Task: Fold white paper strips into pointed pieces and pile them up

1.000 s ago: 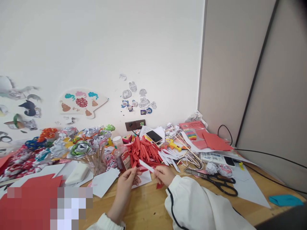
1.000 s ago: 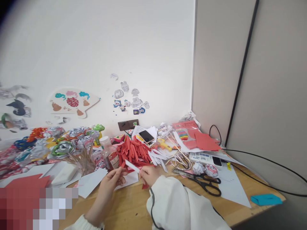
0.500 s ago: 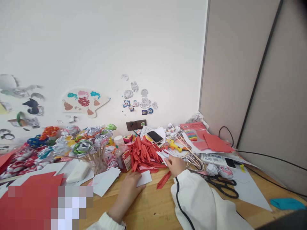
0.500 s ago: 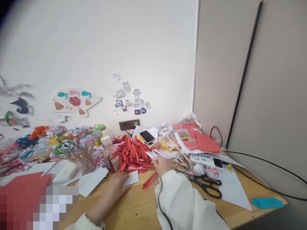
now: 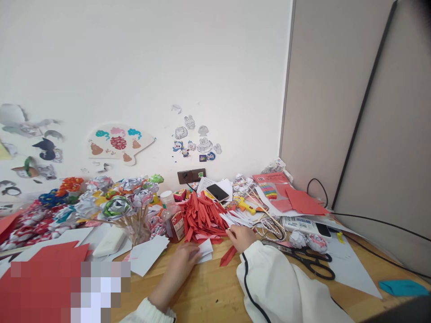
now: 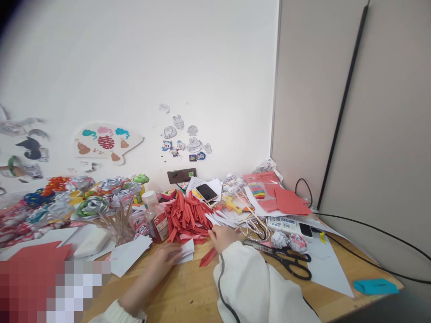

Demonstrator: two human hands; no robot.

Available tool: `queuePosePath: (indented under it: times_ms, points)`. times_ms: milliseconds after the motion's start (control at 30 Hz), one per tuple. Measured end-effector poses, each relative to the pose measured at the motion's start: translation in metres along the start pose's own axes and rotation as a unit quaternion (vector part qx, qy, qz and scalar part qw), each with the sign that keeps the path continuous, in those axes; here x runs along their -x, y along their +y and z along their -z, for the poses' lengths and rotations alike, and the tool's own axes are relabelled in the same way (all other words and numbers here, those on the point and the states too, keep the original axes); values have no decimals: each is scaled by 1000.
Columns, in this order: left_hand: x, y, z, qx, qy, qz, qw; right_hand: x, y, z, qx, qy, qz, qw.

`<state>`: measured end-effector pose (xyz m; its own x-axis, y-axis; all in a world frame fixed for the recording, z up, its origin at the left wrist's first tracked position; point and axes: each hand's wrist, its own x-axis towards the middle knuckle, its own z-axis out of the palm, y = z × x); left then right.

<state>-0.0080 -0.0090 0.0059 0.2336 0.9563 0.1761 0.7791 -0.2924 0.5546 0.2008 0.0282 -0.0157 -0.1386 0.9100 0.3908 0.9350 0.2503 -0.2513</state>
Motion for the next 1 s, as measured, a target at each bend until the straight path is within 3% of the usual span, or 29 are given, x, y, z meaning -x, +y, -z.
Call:
queuePosePath:
  times_ms: [100,200,267,333,500,600,700,833,1000]
  points:
    - [3,8,5,8,49,-23,998,0,0,-5,-13,7,15,1000]
    - [6,14,9,30,149,-5,988,3,-6,-5,-51,6,41,998]
    - [7,16,8,81,183,10,980,6,-12,-1,-97,9,80,992]
    - [5,15,6,139,164,28,976,8,-17,4,-140,19,144,979]
    - [-3,6,-4,238,56,58,968,9,-22,8,-158,64,306,937]
    - [-5,3,-9,217,36,55,974,9,-20,2,-142,97,336,926]
    - [-4,3,-13,185,19,27,982,10,-20,-2,-112,109,317,935]
    - [-4,1,-12,163,14,-1,987,5,-18,2,-112,58,312,942]
    - [-7,-6,-7,196,99,61,974,-5,2,17,-139,-71,313,937]
